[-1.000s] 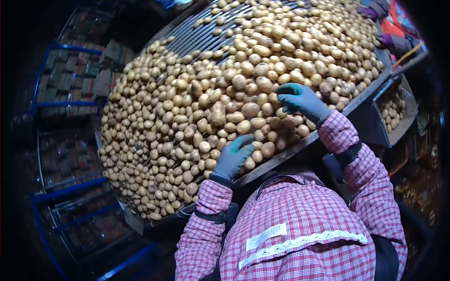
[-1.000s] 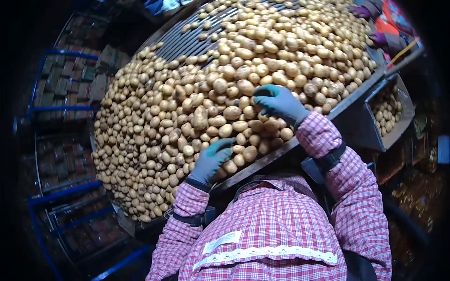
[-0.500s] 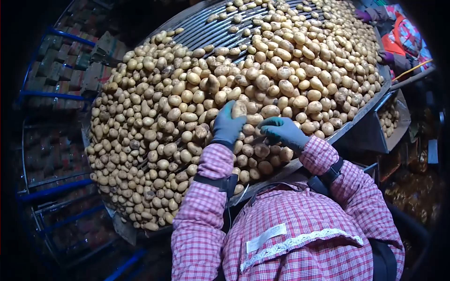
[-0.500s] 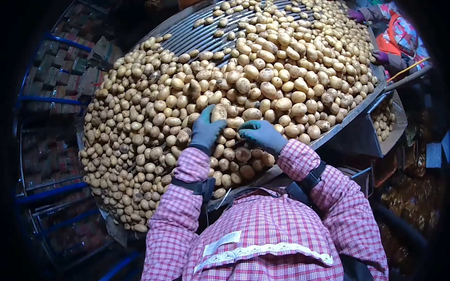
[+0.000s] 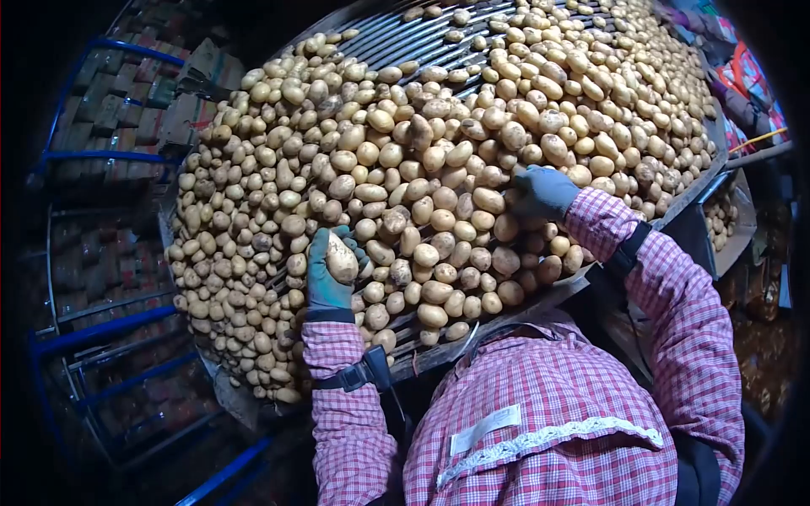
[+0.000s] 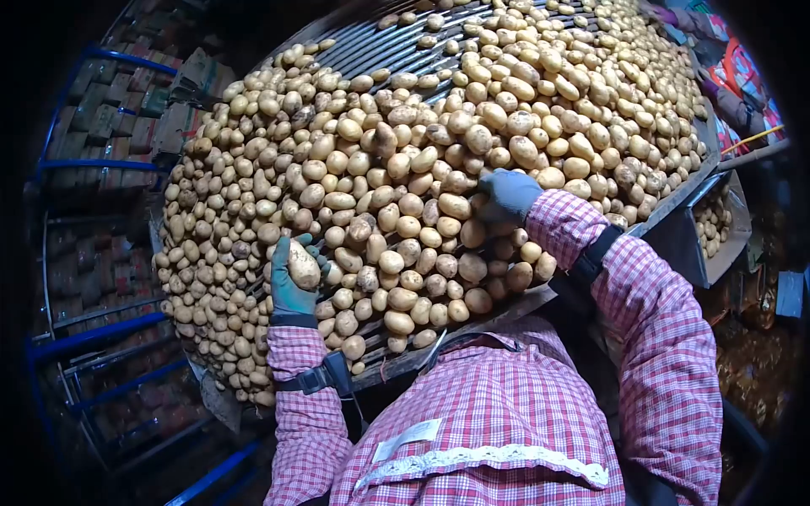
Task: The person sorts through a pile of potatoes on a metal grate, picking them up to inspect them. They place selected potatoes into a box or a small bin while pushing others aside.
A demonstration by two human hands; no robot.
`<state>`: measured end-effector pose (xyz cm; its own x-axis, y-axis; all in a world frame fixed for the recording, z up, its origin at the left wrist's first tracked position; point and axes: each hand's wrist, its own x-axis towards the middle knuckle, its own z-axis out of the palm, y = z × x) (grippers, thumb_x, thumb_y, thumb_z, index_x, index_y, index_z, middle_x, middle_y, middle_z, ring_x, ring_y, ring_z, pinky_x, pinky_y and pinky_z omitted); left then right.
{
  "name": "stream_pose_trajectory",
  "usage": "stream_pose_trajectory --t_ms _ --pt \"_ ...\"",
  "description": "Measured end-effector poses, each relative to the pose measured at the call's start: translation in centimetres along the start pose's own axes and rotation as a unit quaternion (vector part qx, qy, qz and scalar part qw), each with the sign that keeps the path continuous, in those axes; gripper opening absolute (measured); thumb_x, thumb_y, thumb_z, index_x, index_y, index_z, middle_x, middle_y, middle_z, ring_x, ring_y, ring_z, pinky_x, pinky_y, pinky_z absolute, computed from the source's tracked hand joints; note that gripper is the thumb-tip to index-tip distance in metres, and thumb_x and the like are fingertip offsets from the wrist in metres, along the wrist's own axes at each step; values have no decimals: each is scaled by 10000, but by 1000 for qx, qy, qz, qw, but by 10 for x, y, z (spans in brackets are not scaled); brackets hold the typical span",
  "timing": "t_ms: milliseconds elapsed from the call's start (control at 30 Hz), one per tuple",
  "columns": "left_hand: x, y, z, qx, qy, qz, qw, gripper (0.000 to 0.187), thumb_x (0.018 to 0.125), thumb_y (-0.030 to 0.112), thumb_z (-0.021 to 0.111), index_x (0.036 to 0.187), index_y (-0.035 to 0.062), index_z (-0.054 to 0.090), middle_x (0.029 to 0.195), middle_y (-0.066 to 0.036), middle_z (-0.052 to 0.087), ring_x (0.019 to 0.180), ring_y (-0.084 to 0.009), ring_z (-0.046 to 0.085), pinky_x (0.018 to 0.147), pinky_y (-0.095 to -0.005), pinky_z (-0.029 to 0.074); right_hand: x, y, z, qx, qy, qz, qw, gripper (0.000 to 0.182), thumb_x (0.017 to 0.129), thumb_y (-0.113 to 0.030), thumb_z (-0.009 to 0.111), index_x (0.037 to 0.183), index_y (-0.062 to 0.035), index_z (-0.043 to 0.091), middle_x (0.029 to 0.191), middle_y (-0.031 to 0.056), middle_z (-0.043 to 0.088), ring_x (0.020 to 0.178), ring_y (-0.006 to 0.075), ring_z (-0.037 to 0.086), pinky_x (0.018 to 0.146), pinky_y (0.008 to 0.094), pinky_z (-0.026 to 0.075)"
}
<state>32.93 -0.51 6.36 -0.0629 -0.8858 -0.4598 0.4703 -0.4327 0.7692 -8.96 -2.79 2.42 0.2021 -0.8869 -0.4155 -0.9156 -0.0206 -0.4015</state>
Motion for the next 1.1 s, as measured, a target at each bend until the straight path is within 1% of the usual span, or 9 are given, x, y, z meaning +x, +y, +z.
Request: stream_pose_trajectory --t_ms 133,333,433,567,733,833,933,1000,1100 --pt "16 15 18 258 43 75 962 297 963 244 653 1139 10 704 884 -60 666 762 -140 651 699 -280 566 3 -2 10 -24 5 -12 1000 412 767 -365 680 1088 -108 670 1113 187 663 1062 385 658 923 458 533" --pt "25 16 50 220 -11 8 975 451 1000 375 602 1246 -2 633 842 -55 674 722 -146 657 680 -284 569 -6 6 7 174 -24 -1 984 510 815 -298 732 1275 -98 642 1081 149 720 990 284 701 855 402 564" --pt "20 4 62 83 -52 -54 994 586 1012 493 539 1303 -15 574 847 -82 673 711 -184 667 665 -327 582 -30 5 2 554 -92 -25 827 545 831 -250 751 1324 -66 612 1114 89 703 991 215 685 836 351 573" --pt "-3 -30 102 68 -72 -84 992 472 1003 371 567 1289 -4 594 1041 -91 675 822 -177 671 762 -310 582 -48 -27 12 724 -188 -12 664 624 859 -254 744 1408 -50 528 1265 98 621 1134 206 621 881 382 578" --pt "-21 -96 127 280 -83 54 955 483 1033 275 525 1439 16 502 1347 -115 582 1187 -176 591 960 -299 530 -59 -72 33 659 -199 23 725 840 890 -508 726 1521 -79 374 1381 94 555 1239 229 550 894 401 564" --pt "-32 -105 143 191 -71 -28 979 538 1040 294 505 1503 31 426 1457 -139 487 1262 -191 538 1061 -300 449 -56 -74 42 645 -262 -34 717 851 895 -513 718 1539 -109 334 1404 98 551 1228 230 562 908 430 561" --pt "-38 -110 147 346 -129 81 926 526 1061 298 470 1509 30 412 1481 -130 467 1311 -220 500 1075 -322 439 -50 -67 44 661 -286 26 694 795 896 -465 723 1521 -125 370 1356 79 580 1193 219 588 943 442 546" --pt "-38 -114 142 419 -170 153 879 492 1068 288 459 1483 24 454 1466 -120 489 1307 -228 502 1064 -329 449 -45 -64 70 722 -272 -20 636 744 901 -421 719 1502 -122 399 1338 80 588 1179 221 601 973 438 531" --pt "-19 -78 103 326 -98 34 940 416 990 234 623 1350 28 586 1351 -141 570 1241 -260 558 1092 -370 427 -58 -48 79 805 -278 4 524 623 921 -315 690 1435 -50 459 1323 133 591 1175 248 611 1012 427 512"
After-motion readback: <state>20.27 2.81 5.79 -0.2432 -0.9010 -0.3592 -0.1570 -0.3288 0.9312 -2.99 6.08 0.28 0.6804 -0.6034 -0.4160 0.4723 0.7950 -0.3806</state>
